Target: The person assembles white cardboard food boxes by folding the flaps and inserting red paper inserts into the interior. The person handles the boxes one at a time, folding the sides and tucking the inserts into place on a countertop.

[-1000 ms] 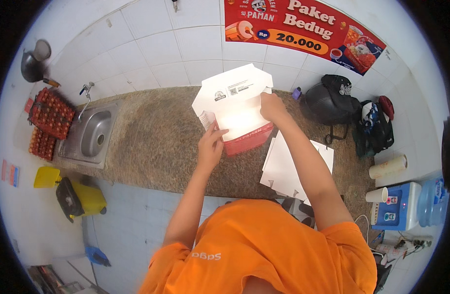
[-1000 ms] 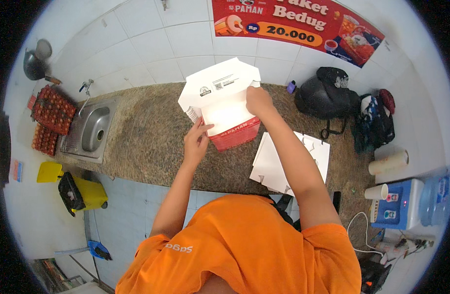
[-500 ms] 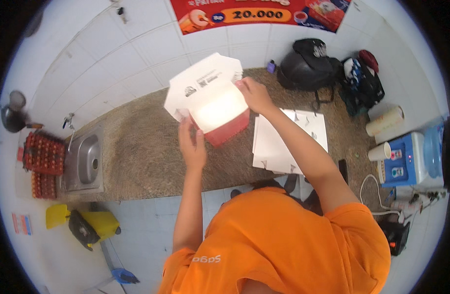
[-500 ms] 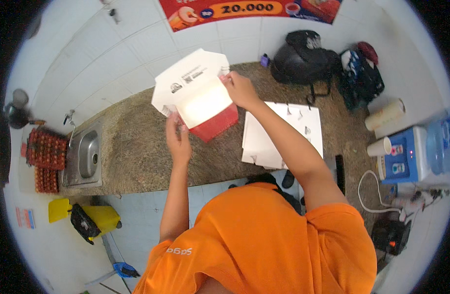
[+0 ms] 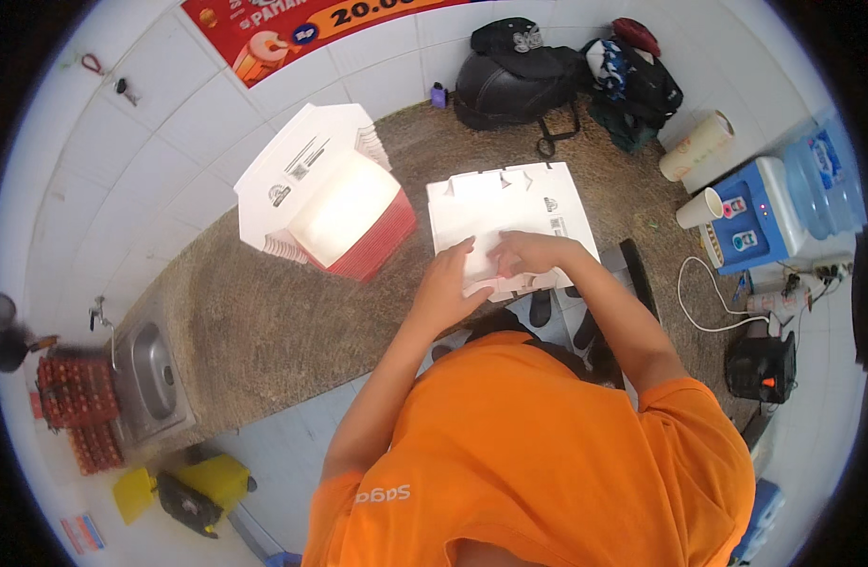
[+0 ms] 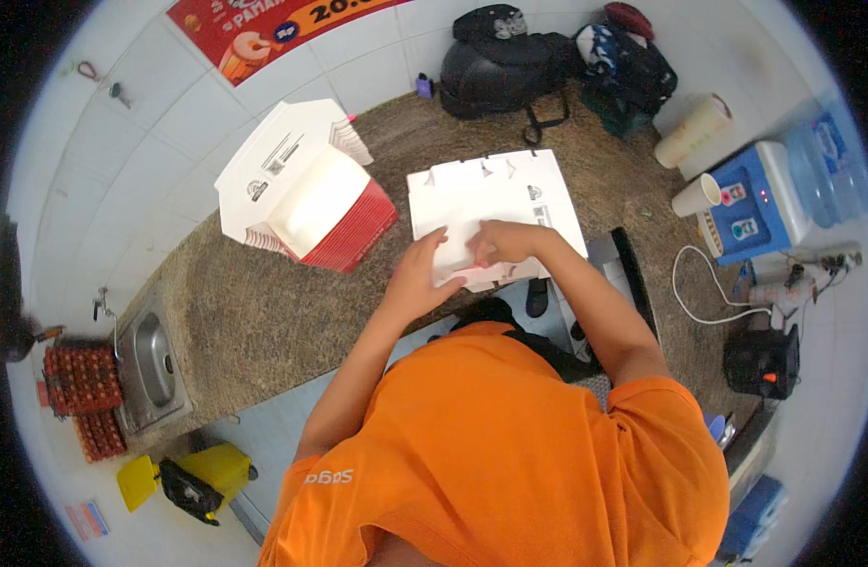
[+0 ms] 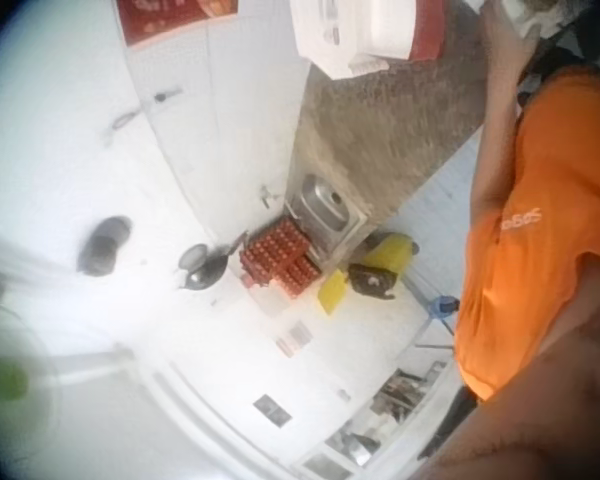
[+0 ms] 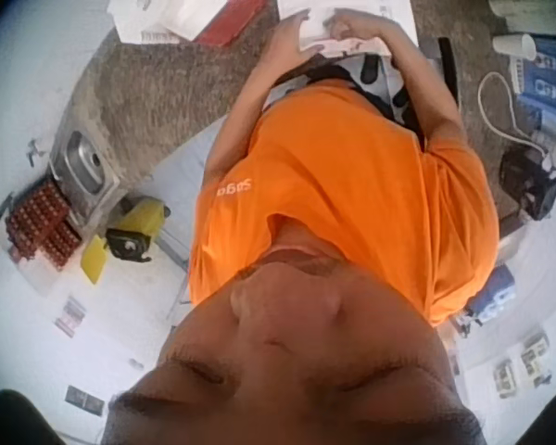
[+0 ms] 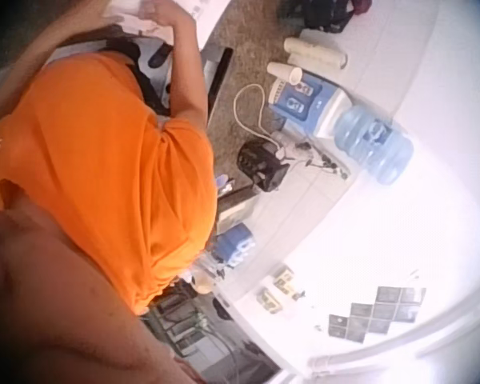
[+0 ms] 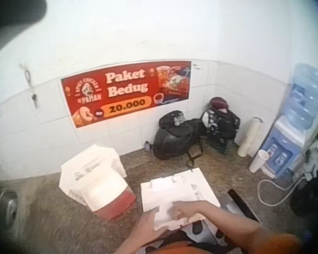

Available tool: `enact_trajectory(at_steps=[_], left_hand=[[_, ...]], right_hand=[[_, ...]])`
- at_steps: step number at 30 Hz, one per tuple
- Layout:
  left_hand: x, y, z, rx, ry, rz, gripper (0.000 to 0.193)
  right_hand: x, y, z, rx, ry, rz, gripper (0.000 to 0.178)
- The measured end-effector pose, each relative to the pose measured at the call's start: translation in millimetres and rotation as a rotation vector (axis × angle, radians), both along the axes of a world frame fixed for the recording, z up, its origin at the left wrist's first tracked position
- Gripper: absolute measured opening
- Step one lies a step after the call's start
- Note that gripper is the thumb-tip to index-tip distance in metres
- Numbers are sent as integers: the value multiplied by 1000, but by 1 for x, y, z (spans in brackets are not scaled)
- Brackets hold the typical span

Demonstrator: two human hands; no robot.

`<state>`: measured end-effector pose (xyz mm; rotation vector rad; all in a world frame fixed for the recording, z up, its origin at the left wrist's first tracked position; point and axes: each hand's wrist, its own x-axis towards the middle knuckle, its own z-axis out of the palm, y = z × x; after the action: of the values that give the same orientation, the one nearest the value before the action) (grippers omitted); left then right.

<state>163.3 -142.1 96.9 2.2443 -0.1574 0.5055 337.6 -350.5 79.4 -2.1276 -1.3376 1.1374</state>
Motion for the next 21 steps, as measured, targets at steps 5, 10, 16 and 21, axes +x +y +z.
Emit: enact_trajectory(at_steps=[5, 10, 16, 21], left_hand=[[58, -4, 5, 94, 445, -280, 28], [69, -10, 25, -105, 480, -72, 27], [70, -23, 26, -339, 413, -227, 36], [81, -6, -2, -448, 498, -206, 24]], right_hand=[[-13, 21, 81, -35, -368, -37, 3], [-71, 6, 72, 573, -922, -502, 12], [-114, 2, 27, 794, -129, -1290, 54], [-96, -11, -4, 691, -422, -1256, 52]])
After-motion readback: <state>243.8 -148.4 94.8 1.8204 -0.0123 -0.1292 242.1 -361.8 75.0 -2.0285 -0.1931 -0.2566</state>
